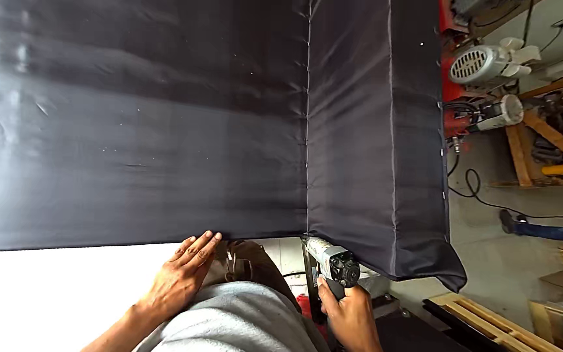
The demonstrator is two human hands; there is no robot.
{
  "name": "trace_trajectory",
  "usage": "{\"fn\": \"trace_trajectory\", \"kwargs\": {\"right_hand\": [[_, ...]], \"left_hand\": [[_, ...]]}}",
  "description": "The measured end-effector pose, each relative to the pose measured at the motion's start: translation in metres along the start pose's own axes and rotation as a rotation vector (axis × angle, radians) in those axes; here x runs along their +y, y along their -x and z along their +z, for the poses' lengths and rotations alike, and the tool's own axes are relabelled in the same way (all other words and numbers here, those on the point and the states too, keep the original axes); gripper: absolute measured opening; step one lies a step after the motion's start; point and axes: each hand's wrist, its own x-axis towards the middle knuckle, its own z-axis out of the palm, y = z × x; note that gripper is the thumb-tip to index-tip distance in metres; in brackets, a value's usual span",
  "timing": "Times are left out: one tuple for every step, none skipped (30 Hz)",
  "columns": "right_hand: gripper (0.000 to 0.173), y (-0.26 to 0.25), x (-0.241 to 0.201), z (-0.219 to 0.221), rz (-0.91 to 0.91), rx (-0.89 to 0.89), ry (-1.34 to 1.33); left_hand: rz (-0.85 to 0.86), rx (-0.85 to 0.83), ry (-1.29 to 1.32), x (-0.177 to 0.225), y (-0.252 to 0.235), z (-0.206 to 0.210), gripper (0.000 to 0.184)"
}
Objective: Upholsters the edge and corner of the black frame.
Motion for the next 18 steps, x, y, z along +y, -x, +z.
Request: {"fn": "trace_trajectory", "kwargs": {"right_hand": [[0.025, -0.002, 0.001, 0.004, -0.013, 0.009, -0.025], [0.023, -0.003, 0.002, 0.007, -0.023, 0.017, -0.045], [0.023, -0.004, 0.002, 0.010, -0.027, 0.024, -0.059], [0.023, -0.005, 0.002, 0.012, -0.025, 0.029, -0.066], [0.023, -0.005, 0.002, 0.015, -0.014, 0.029, -0.066], [0.022, -0.003, 0.001, 0.018, 0.001, 0.029, -0.062], [0.023, -0.002, 0.000, 0.021, 0.016, 0.026, -0.056], [0.023, -0.002, -0.001, 0.024, 0.026, 0.028, -0.055], [0.023, -0.001, -0.002, 0.027, 0.036, 0.035, -0.055], [0.023, 0.001, -0.004, 0.030, 0.046, 0.045, -0.058], [0.023, 0.004, -0.006, 0.032, 0.055, 0.054, -0.063], [0.023, 0.006, -0.009, 0.033, 0.060, 0.059, -0.067], [0.023, 0.009, -0.014, 0.034, 0.060, 0.062, -0.078], [0.022, 0.012, -0.021, 0.036, 0.063, 0.060, -0.092], [0.022, 0.015, -0.029, 0.039, 0.066, 0.052, -0.105], [0.022, 0.017, -0.038, 0.044, 0.066, 0.043, -0.112], [0.022, 0.018, -0.046, 0.050, 0.068, 0.031, -0.117], [0.021, 0.020, -0.052, 0.059, 0.070, 0.027, -0.120]], "left_hand": [[0.003, -0.026, -0.046, -0.001, 0.004, 0.000, 0.033], [0.008, -0.045, -0.074, -0.001, 0.007, 0.001, 0.034], [0.011, -0.052, -0.092, -0.001, 0.008, 0.001, 0.035], [0.012, -0.056, -0.104, -0.001, 0.007, 0.001, 0.035], [0.017, -0.061, -0.111, -0.001, 0.008, 0.000, 0.035], [0.025, -0.069, -0.112, -0.002, 0.009, 0.000, 0.035], [0.035, -0.079, -0.115, -0.004, 0.010, -0.001, 0.035], [0.044, -0.088, -0.113, -0.006, 0.010, -0.001, 0.035], [0.055, -0.087, -0.107, -0.008, 0.011, -0.001, 0.034], [0.069, -0.084, -0.100, -0.011, 0.011, -0.002, 0.034], [0.082, -0.085, -0.094, -0.013, 0.010, -0.003, 0.033], [0.091, -0.086, -0.092, -0.016, 0.011, -0.005, 0.033], [0.099, -0.081, -0.088, -0.020, 0.012, -0.007, 0.033], [0.105, -0.075, -0.083, -0.024, 0.015, -0.009, 0.032], [0.111, -0.073, -0.074, -0.028, 0.019, -0.011, 0.032], [0.115, -0.070, -0.066, -0.034, 0.024, -0.014, 0.032], [0.116, -0.068, -0.058, -0.040, 0.031, -0.017, 0.032], [0.115, -0.062, -0.054, -0.047, 0.037, -0.021, 0.032]]}}
